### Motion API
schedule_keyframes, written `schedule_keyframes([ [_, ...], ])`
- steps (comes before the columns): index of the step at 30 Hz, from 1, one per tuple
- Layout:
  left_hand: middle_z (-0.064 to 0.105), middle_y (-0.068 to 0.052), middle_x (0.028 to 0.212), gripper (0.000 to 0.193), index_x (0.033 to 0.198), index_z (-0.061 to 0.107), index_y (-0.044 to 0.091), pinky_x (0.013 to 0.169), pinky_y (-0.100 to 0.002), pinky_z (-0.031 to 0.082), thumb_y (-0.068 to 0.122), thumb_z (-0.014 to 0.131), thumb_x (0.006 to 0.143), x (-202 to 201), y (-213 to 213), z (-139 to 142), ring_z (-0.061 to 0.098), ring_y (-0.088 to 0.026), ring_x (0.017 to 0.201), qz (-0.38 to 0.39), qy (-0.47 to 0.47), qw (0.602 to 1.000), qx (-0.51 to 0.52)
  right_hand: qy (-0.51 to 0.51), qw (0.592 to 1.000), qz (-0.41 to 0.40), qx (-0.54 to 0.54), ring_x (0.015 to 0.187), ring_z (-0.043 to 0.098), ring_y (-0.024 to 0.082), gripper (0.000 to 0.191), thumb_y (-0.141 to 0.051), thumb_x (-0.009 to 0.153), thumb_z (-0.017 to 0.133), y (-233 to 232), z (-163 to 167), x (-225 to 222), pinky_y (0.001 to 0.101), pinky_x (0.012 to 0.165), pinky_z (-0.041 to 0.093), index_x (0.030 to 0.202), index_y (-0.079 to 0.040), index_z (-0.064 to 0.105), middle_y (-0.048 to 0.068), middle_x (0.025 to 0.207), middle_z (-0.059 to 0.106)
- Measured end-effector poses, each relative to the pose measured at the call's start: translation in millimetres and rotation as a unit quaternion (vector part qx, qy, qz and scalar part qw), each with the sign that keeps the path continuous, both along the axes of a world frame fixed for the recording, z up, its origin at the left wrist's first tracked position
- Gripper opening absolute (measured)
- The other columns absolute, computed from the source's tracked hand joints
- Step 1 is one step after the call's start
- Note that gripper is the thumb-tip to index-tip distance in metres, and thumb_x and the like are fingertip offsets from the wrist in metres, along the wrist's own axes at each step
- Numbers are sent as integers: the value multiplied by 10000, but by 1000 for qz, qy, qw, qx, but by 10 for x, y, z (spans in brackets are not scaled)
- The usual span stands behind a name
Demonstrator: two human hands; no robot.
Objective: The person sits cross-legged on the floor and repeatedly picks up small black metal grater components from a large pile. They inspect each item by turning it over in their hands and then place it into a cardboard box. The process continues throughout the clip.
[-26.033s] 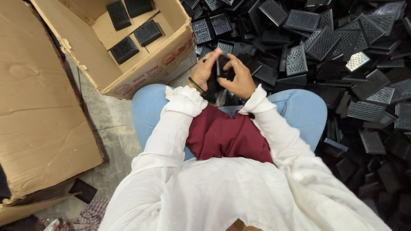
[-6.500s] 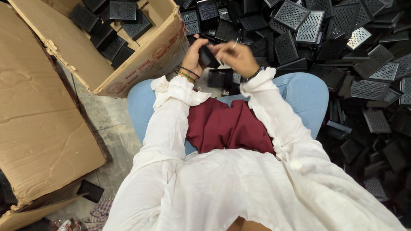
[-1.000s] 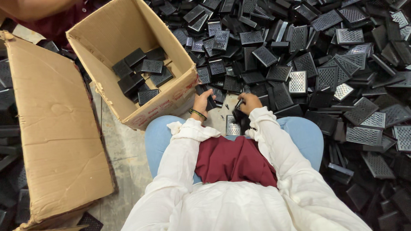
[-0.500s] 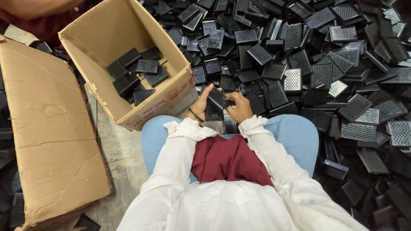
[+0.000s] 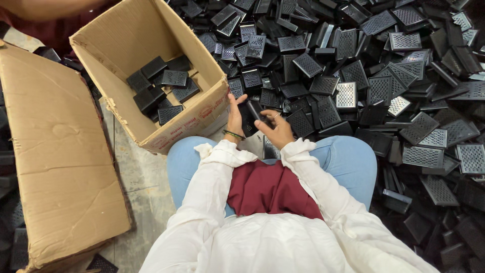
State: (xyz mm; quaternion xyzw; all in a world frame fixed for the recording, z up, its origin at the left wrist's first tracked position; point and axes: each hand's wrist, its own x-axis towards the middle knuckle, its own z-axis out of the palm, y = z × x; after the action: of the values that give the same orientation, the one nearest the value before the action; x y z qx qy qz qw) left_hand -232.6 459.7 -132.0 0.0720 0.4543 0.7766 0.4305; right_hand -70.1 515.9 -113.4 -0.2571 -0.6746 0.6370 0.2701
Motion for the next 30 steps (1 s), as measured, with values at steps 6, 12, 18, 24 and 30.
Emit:
schedule_keyframes([
  [6, 687, -64, 1042, 771, 1284, 644, 26, 788, -289, 566, 697, 417, 980, 73, 3, 53, 662, -142, 868, -6, 67, 998, -13, -2, 998, 17, -61, 881, 661, 156, 504, -128, 855, 826, -139, -192, -57, 281, 739, 538, 1281, -11, 583, 105, 1086, 692],
  [12, 683, -53, 1057, 615, 1278, 623, 27, 827, -263, 558, 567, 531, 999, 204, 45, -2, 658, -115, 922, -16, 95, 995, 6, 57, 990, 37, -125, 1098, 685, 172, 536, -62, 838, 829, -97, -238, -18, 300, 938, 573, 1301, 41, 581, 137, 1207, 691],
  [18, 659, -58, 1103, 447, 1338, 552, 34, 861, -285, 560, 240, 721, 980, 219, 6, 37, 657, -139, 988, -28, 73, 994, 80, 67, 992, 37, -105, 1141, 665, 188, 490, -48, 887, 772, -28, -252, -13, 319, 975, 556, 1334, 44, 593, 138, 1261, 690],
  [24, 687, -98, 1111, 399, 1328, 546, 59, 843, -340, 595, 264, 622, 993, 92, -63, 187, 694, -181, 1001, -38, -45, 989, 138, 62, 916, 49, -394, 1030, 705, 240, 356, -94, 947, 665, 253, -337, 38, 415, 938, 589, 1297, -68, 606, 114, 1159, 710],
  [30, 729, -54, 1056, 416, 1231, 639, -29, 838, -303, 579, 302, 723, 993, 172, -63, 79, 685, -145, 941, -86, 135, 987, 19, 124, 918, -7, -376, 1009, 716, 231, 256, -65, 931, 725, 480, -433, 154, 399, 931, 607, 1168, -22, 640, 106, 1128, 716],
])
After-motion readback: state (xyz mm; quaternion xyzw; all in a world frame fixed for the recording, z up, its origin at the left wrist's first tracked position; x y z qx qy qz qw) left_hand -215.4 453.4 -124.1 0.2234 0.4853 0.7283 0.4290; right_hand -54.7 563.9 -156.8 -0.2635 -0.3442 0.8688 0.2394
